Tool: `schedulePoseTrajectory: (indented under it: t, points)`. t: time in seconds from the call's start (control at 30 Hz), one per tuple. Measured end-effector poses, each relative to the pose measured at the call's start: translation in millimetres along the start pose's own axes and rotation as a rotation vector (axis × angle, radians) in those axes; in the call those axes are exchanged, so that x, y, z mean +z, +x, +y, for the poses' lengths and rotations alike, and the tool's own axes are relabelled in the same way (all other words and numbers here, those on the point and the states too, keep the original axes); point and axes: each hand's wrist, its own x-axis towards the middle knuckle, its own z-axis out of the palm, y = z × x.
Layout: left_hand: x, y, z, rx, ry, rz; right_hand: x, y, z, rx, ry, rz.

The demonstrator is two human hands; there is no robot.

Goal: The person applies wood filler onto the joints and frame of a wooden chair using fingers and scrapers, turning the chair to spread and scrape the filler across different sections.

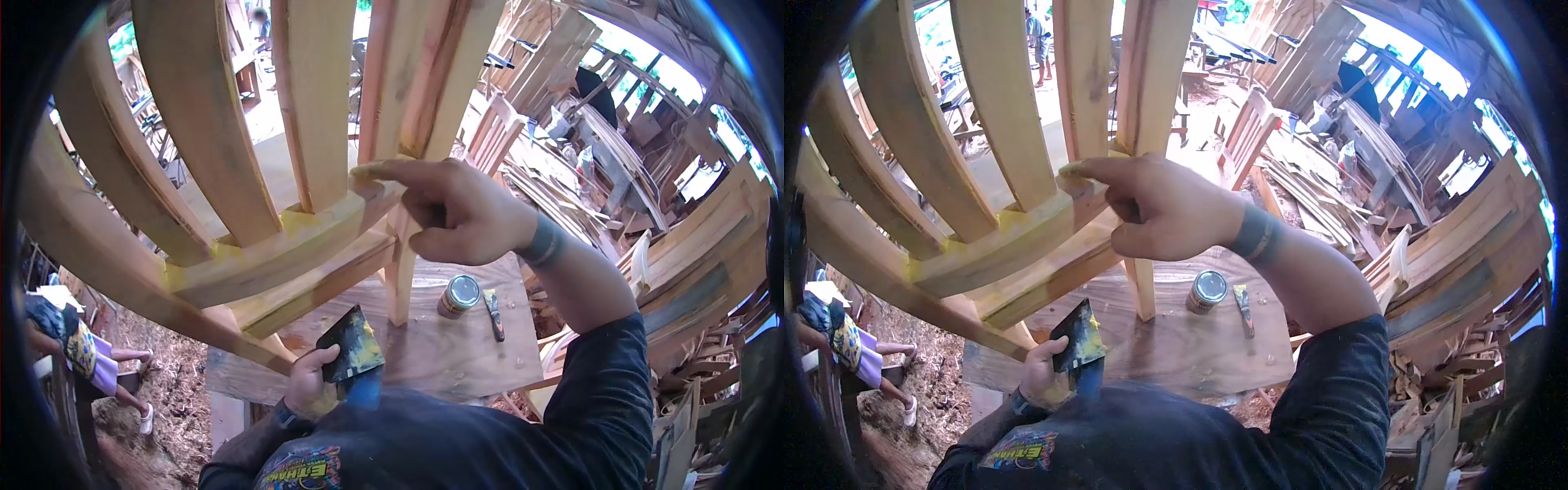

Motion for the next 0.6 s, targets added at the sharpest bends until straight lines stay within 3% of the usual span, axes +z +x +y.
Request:
schedulePoseTrajectory:
  t: [0.1,0.4,0.6]
  points:
    - [7.4,2.8,0.2,0.005,0.033,-0.023,18.2,5.8,4.5,0.126,0.365,-0.019]
    - [-18.8,-1.5,9.5,-0.111,-0.006,-0.064,50.1,-4.4,-13.2,0.238,0.382,0.091]
    - [-20.7,-4.3,18.1,-0.165,0.030,-0.076,59.5,-10.4,-40.4,0.350,0.219,0.197]
